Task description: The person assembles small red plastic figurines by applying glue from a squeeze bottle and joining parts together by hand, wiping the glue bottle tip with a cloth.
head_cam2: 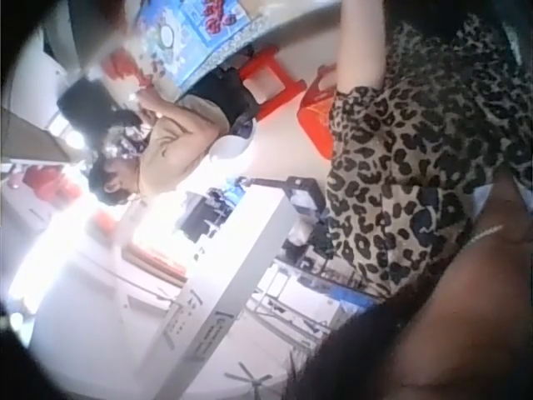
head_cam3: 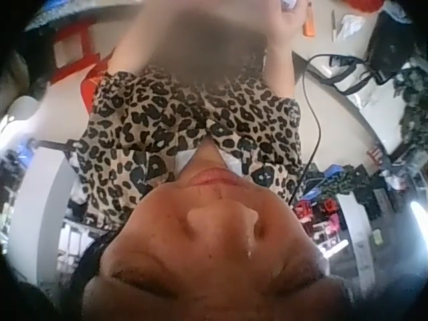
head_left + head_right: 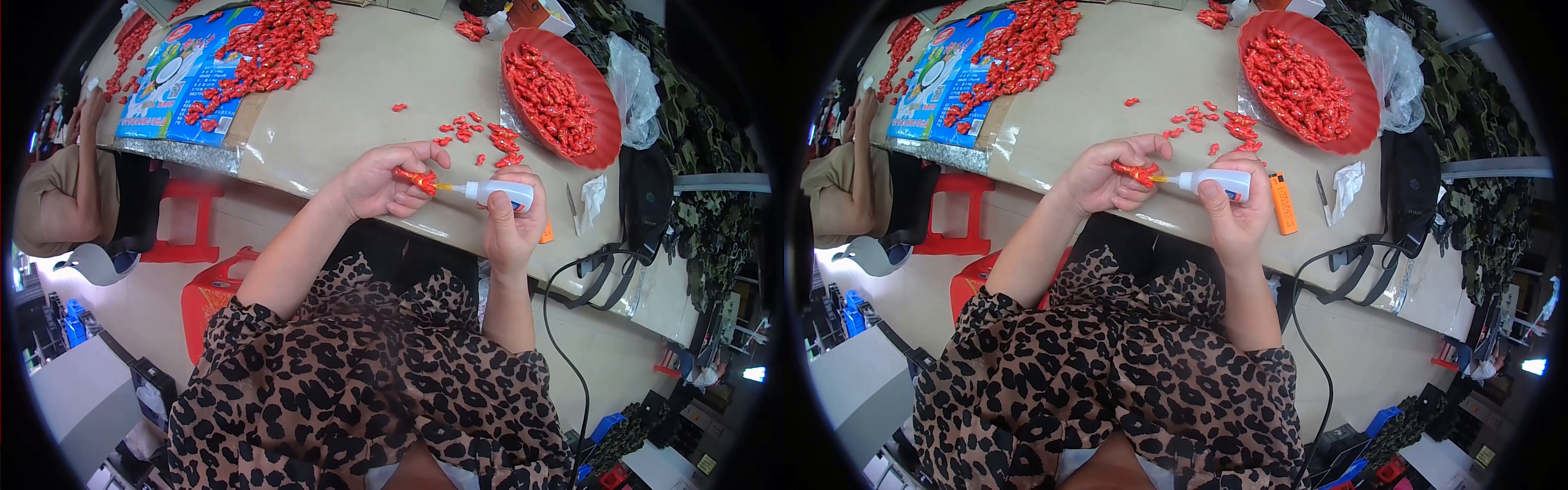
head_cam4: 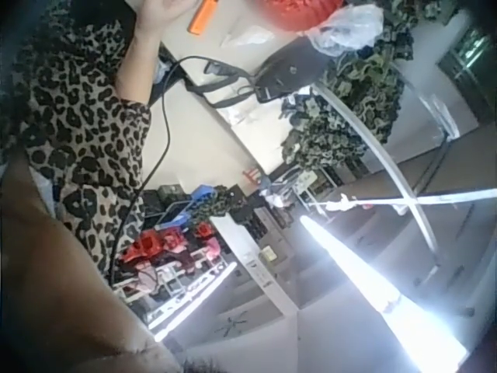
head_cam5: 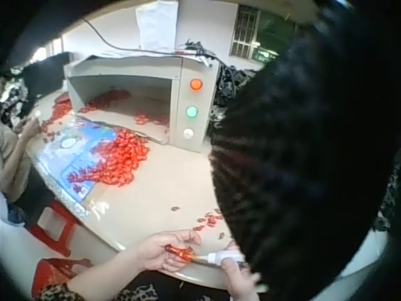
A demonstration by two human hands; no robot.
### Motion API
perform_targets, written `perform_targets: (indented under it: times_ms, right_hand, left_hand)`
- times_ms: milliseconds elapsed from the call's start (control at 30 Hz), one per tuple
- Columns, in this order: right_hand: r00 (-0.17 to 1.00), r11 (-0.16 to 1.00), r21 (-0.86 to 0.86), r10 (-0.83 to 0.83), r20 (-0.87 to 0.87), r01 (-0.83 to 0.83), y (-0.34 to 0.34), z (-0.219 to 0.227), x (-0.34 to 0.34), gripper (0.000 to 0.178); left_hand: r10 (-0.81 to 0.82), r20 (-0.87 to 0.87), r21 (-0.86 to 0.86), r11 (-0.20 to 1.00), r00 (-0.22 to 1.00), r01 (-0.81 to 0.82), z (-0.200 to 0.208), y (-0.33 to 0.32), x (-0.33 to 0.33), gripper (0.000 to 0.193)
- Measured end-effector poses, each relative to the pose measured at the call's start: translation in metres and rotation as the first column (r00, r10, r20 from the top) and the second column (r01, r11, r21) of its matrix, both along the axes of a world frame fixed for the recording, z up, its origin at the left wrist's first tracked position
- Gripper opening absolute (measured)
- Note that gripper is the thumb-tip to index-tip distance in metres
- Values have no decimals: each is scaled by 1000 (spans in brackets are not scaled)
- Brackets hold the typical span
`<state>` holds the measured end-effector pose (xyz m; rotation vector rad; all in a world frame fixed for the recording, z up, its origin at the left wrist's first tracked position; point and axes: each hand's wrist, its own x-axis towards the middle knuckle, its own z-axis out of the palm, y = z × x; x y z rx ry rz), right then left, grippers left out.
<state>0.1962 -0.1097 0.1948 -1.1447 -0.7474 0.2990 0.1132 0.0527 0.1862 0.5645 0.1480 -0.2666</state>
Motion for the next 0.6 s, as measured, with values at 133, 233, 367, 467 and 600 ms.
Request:
perform_targets:
  times_ms: [133,233,367,467,600]
  right_hand:
    - [994,995,83,-55,-91,63,2,0,-1,18]
    - [943,981,167,-42,-331,102,2,1,0,19]
    - [927,976,178,-52,-370,126,-4,-7,0,20]
    - [932,979,147,-81,-353,141,-5,-10,0,20]
    - [942,986,113,-76,-328,119,-5,-9,-1,17]
  left_hand:
    - [20,40,17,1000,999,-21,-2,-1,0,26]
    - [159,110,114,979,981,-171,-6,-6,-2,30]
    - [333,231,205,902,914,-380,-5,-15,-7,38]
    - [349,275,263,869,896,-419,-9,-15,-8,36]
    - [333,261,288,869,906,-402,-6,-18,-7,36]
